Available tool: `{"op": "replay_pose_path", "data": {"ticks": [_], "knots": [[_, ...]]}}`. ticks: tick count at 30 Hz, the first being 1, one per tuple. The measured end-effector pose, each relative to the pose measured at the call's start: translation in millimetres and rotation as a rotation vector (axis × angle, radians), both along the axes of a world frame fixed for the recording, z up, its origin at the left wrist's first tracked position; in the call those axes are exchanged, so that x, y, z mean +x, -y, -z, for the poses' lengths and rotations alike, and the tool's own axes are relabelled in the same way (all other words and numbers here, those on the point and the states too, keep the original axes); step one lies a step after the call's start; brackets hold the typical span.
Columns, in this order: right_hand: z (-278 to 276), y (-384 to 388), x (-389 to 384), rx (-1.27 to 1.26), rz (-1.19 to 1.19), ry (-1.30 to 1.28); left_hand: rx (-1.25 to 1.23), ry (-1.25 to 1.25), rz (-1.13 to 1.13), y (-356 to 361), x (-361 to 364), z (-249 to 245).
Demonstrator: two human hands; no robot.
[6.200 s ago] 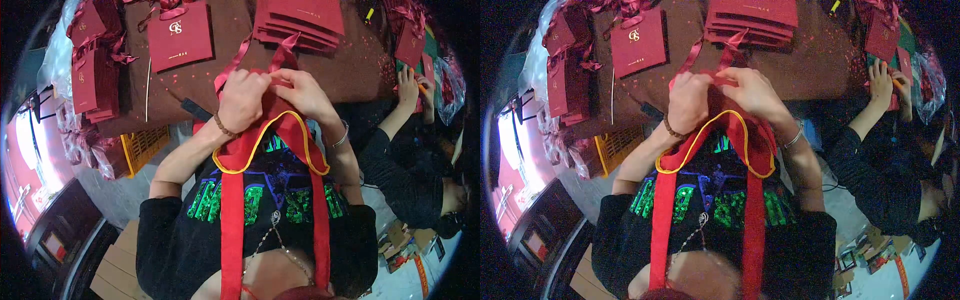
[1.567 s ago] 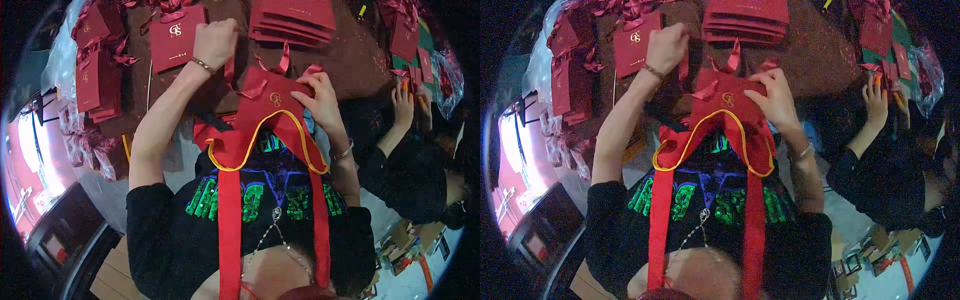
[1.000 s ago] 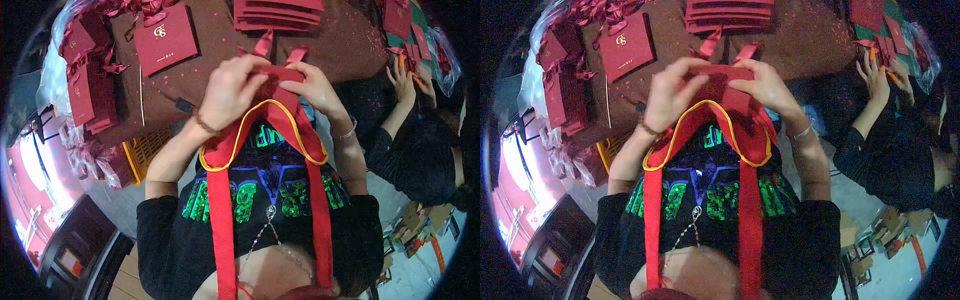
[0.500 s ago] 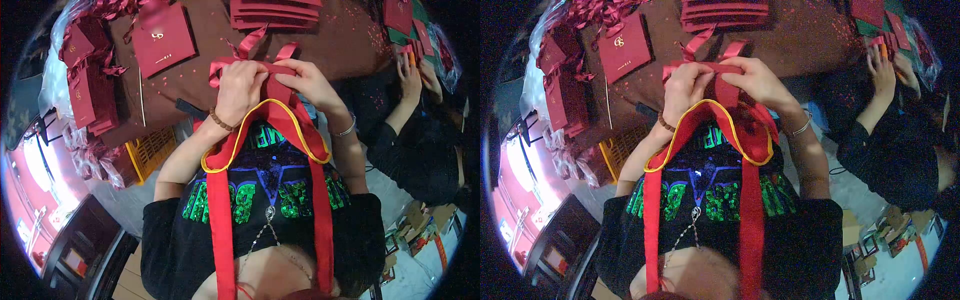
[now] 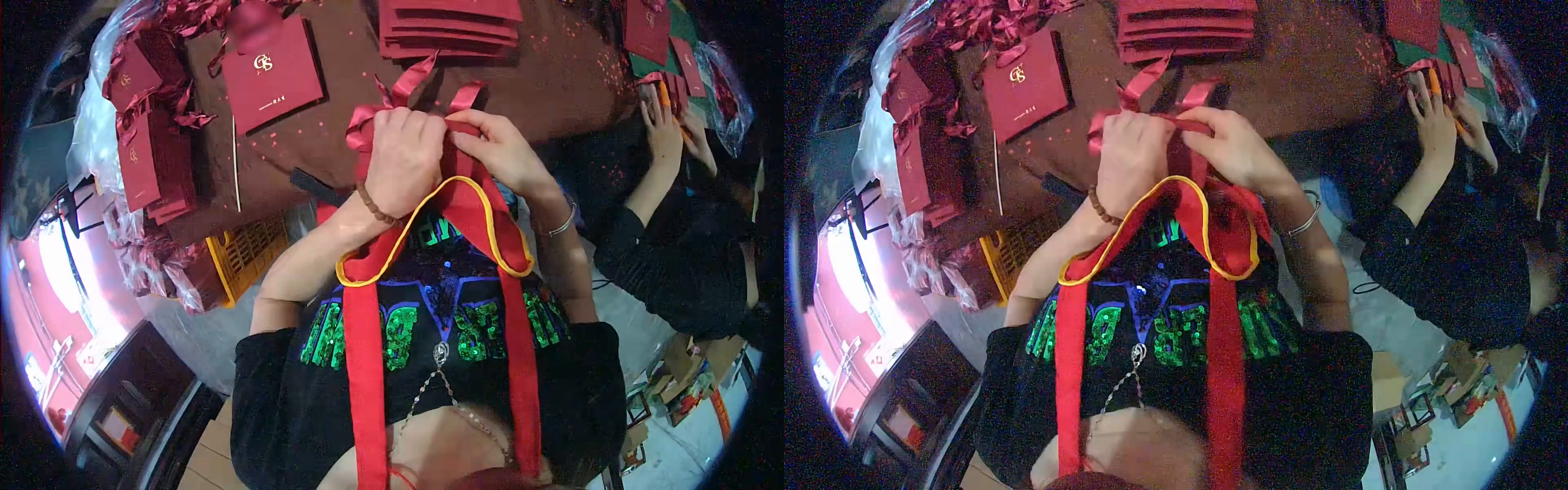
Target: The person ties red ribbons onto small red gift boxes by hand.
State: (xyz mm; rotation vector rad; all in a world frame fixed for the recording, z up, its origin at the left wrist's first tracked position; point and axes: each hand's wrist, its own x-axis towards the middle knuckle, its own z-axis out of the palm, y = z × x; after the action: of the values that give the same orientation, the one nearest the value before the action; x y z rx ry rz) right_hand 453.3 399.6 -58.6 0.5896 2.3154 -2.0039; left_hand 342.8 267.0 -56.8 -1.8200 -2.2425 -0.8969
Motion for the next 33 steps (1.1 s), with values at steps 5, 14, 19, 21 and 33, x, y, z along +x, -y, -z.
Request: {"op": "replay_pose_path", "data": {"ticks": [5,14,19,21,33], "knots": [[-2.9,0.7,3.6,-0.081,0.019,0.108,0.042,-0.016,0.08,-2.3,0.6,1.8],[-2.3,12.9,5.6,0.268,0.043,-0.065,-0.167,0.518,-0.073,1.9,3.8,-4.9],[-3.5,15.1,8.4,0.347,0.037,-0.093,-0.192,0.69,-0.145,1.6,3.7,-15.1],[-8.4,14.4,10.2,0.377,0.026,-0.114,-0.227,0.802,-0.185,1.8,3.0,-20.5],[-12.4,11.6,14.3,-0.104,0.158,0.131,-0.165,0.893,-0.087,6.3,-1.7,-20.8]]}}
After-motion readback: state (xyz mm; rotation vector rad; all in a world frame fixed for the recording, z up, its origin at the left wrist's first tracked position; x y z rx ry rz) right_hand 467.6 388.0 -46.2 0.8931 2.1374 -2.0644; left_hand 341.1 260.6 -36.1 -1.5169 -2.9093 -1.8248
